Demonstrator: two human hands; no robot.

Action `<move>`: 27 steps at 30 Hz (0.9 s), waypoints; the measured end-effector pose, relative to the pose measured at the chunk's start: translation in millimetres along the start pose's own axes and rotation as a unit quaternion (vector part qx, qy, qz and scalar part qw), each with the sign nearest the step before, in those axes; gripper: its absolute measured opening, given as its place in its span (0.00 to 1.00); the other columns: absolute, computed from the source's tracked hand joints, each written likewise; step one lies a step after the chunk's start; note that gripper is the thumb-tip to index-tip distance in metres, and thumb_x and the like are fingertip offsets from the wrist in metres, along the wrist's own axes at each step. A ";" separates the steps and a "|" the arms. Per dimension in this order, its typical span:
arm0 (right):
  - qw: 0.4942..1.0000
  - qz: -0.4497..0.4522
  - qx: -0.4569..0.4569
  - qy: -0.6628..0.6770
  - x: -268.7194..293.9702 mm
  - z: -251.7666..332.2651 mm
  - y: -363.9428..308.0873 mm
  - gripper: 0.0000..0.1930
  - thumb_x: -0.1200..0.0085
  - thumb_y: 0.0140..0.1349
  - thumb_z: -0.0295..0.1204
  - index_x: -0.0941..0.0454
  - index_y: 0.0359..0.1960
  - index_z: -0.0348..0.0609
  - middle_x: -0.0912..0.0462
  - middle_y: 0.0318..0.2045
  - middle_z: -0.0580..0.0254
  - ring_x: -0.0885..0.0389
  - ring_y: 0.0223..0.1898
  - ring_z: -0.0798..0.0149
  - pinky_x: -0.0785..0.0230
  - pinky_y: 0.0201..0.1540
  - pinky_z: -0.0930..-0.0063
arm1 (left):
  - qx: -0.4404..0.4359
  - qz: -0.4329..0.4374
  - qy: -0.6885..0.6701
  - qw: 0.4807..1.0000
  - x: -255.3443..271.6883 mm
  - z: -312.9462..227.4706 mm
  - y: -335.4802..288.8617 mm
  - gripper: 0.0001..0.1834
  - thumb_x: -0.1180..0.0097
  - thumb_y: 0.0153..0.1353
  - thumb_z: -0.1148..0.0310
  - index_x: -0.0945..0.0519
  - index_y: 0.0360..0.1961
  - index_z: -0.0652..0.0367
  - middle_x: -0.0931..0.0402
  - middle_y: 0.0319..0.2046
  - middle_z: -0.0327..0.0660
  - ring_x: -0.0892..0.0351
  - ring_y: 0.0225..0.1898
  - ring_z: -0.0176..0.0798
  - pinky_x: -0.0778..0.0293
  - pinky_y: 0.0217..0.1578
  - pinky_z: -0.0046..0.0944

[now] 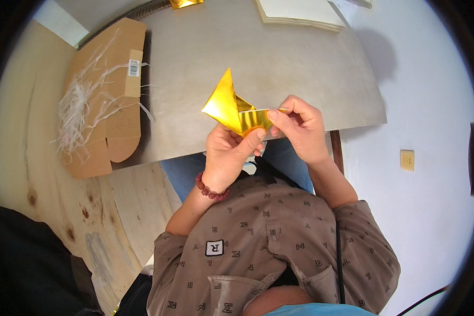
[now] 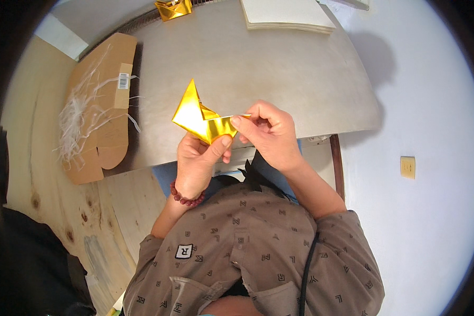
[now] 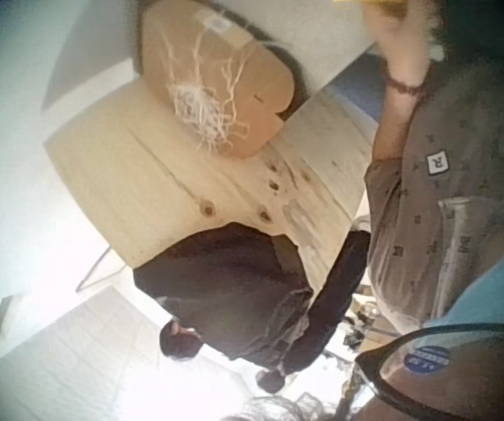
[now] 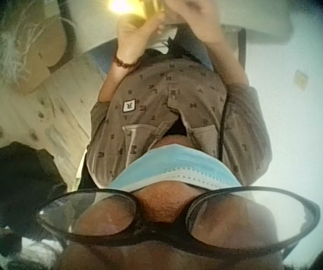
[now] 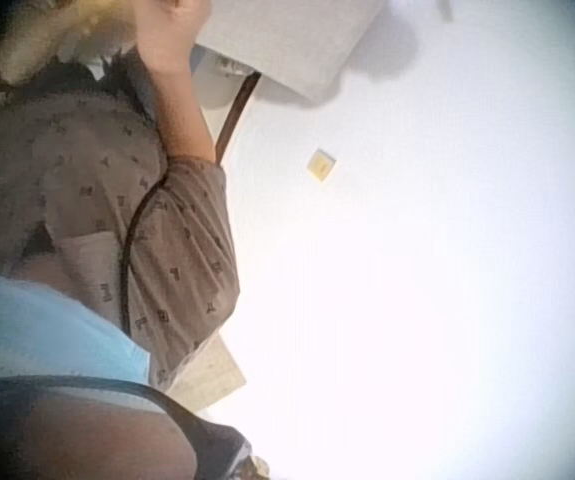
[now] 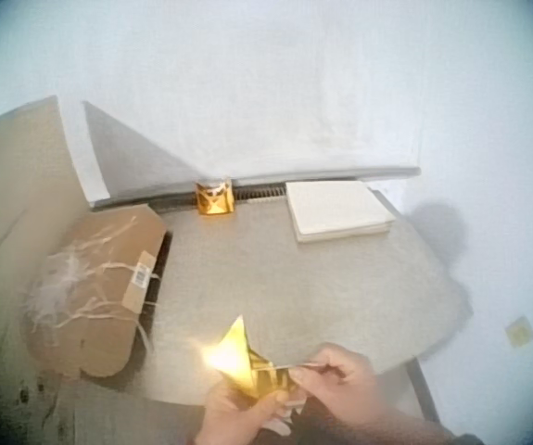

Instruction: The person folds a gold-colored sheet of paper into a triangular origami shape, pressing creases and tucking flaps to form a small pouch. They place the finished piece on the table and begin folding a second sheet in the same manner.

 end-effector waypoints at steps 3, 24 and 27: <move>0.997 0.002 0.032 -0.073 4.7 3.8 1.2 0.11 0.36 0.73 0.25 0.24 0.32 0.41 0.21 0.26 0.72 0.22 0.28 0.80 0.29 0.31 0.82 | -0.004 0.005 0.029 1.000 2.2 1.1 0.7 0.13 0.32 0.71 0.73 0.22 0.51 0.64 0.16 0.38 0.38 0.18 0.32 0.29 0.20 0.33 0.32; 0.992 0.119 0.036 -0.028 -3.8 31.5 61.8 0.09 0.39 0.77 0.34 0.16 0.46 0.41 0.18 0.35 0.73 0.25 0.35 0.80 0.30 0.39 0.81 | -0.183 -0.034 0.070 0.980 -3.6 -31.1 44.7 0.18 0.39 0.77 0.65 0.24 0.63 0.58 0.15 0.52 0.38 0.13 0.47 0.34 0.16 0.39 0.34; 0.991 0.112 0.046 -0.050 -4.9 42.8 71.2 0.09 0.40 0.77 0.34 0.17 0.46 0.40 0.18 0.35 0.72 0.24 0.35 0.79 0.29 0.38 0.81 | -0.206 -0.077 0.051 0.974 4.5 -46.7 55.4 0.18 0.41 0.79 0.59 0.21 0.61 0.57 0.16 0.49 0.35 0.18 0.48 0.30 0.16 0.39 0.35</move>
Point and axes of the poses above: each hand's wrist, its own y-axis towards the middle knuckle, its own x-axis out of the back of the hand, z = x × y, the point moved 1 cm from there along y, towards the middle knuckle
